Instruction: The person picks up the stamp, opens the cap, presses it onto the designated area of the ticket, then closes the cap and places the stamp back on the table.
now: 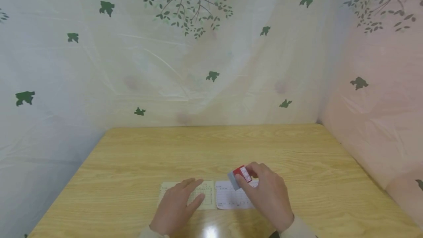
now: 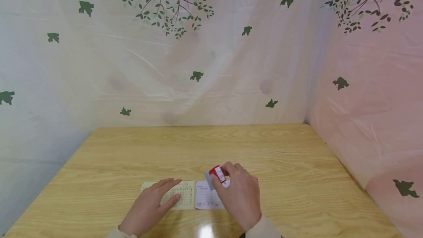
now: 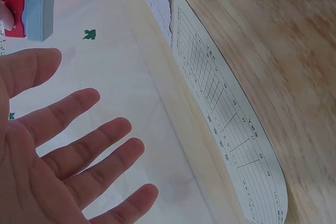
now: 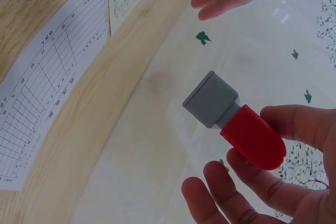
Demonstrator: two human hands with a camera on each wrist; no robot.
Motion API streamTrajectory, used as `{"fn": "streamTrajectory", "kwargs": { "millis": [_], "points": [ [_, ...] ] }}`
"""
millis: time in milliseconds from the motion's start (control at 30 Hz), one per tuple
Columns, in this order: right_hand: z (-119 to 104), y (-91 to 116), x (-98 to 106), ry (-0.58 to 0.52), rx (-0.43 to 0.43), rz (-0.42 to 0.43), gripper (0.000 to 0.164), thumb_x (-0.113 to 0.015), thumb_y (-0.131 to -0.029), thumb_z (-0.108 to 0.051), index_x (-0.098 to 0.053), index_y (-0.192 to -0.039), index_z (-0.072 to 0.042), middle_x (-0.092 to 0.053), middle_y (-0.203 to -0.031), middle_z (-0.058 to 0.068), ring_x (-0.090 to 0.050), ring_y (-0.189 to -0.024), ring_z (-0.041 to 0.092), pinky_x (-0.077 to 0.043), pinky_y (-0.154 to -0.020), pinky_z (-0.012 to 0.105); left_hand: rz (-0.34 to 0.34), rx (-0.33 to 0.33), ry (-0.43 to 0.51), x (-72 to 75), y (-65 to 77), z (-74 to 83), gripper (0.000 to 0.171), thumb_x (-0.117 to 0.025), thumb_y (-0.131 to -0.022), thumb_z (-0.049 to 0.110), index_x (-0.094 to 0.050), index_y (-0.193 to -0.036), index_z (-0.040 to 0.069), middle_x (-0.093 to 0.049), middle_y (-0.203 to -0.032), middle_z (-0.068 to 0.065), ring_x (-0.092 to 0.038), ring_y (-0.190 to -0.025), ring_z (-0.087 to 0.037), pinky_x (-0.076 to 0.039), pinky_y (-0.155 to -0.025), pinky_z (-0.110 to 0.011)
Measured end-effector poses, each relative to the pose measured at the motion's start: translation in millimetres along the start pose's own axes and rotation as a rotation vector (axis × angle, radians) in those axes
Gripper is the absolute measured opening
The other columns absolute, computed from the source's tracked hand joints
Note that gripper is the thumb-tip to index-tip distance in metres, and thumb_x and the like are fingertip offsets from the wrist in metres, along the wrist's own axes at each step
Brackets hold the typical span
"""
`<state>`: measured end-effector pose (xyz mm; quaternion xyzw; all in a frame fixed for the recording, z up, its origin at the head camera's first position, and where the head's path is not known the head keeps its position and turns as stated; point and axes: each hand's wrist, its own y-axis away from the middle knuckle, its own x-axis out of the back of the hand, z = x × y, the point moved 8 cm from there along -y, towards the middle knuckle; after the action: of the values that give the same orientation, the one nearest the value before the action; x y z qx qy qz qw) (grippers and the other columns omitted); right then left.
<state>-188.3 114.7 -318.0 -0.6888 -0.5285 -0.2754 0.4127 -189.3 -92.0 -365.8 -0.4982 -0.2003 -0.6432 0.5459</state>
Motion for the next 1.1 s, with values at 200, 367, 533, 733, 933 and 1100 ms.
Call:
{"fn": "streamTrajectory", "kwargs": {
  "millis": [200,367,533,733,933,1100],
  "points": [
    [-1.6,0.5,-0.5,0.002,0.005,0.004,0.026,-0.068,-0.077,-0.042,-0.065,-0.091,-0.021,-0.062,-0.084,-0.004,-0.058,-0.077,0.017,-0.046,-0.065,0.035,-0.011,0.012,0.004,-1.9,-0.3,0.5,0.039,-0.053,-0.089,0.038,-0.057,-0.122,0.018,-0.056,-0.121,-0.01,-0.054,-0.108,-0.031,-0.043,-0.087,-0.052],
    [-3.6,1.4,-0.2,0.003,0.019,0.011,0.026,-0.068,-0.076,-0.043,-0.065,-0.091,-0.021,-0.061,-0.083,-0.005,-0.058,-0.074,0.015,-0.046,-0.062,0.032,-0.019,0.0,0.009,-3.7,-1.3,2.4,0.042,-0.048,-0.09,0.044,-0.057,-0.122,0.018,-0.057,-0.121,-0.009,-0.054,-0.108,-0.03,-0.043,-0.087,-0.051],
    [-4.1,1.7,-1.0,-0.006,0.023,0.006,0.026,-0.068,-0.076,-0.043,-0.065,-0.092,-0.022,-0.061,-0.083,-0.005,-0.057,-0.072,0.014,-0.044,-0.059,0.028,-0.021,-0.006,0.019,-4.3,-2.2,4.8,0.044,-0.046,-0.091,0.047,-0.057,-0.122,0.017,-0.057,-0.12,-0.009,-0.054,-0.108,-0.03,-0.044,-0.087,-0.05],
    [-4.1,2.4,-1.3,-0.012,0.022,0.006,0.025,-0.068,-0.077,-0.043,-0.064,-0.092,-0.023,-0.061,-0.082,-0.007,-0.056,-0.071,0.012,-0.042,-0.058,0.027,-0.082,0.046,0.039,-8.4,-3.0,4.3,0.05,-0.042,-0.089,0.054,-0.056,-0.123,0.019,-0.055,-0.123,-0.008,-0.052,-0.11,-0.03,-0.042,-0.089,-0.053],
    [-5.4,3.0,-1.9,-0.013,0.031,0.007,0.026,-0.067,-0.077,-0.045,-0.065,-0.092,-0.023,-0.06,-0.081,-0.009,-0.057,-0.073,0.012,-0.043,-0.059,0.028,-0.06,0.013,0.037,-8.1,-3.4,7.3,0.044,-0.046,-0.09,0.047,-0.056,-0.123,0.018,-0.056,-0.123,-0.009,-0.053,-0.11,-0.03,-0.042,-0.089,-0.052],
    [-6.7,3.6,-2.1,-0.012,0.039,0.014,0.027,-0.067,-0.077,-0.046,-0.065,-0.092,-0.024,-0.06,-0.08,-0.009,-0.057,-0.073,0.012,-0.042,-0.059,0.028,-0.067,0.023,0.037,-8.5,-3.5,8.8,0.046,-0.045,-0.09,0.048,-0.056,-0.123,0.018,-0.055,-0.124,-0.009,-0.052,-0.111,-0.03,-0.041,-0.09,-0.052]
  ]
}}
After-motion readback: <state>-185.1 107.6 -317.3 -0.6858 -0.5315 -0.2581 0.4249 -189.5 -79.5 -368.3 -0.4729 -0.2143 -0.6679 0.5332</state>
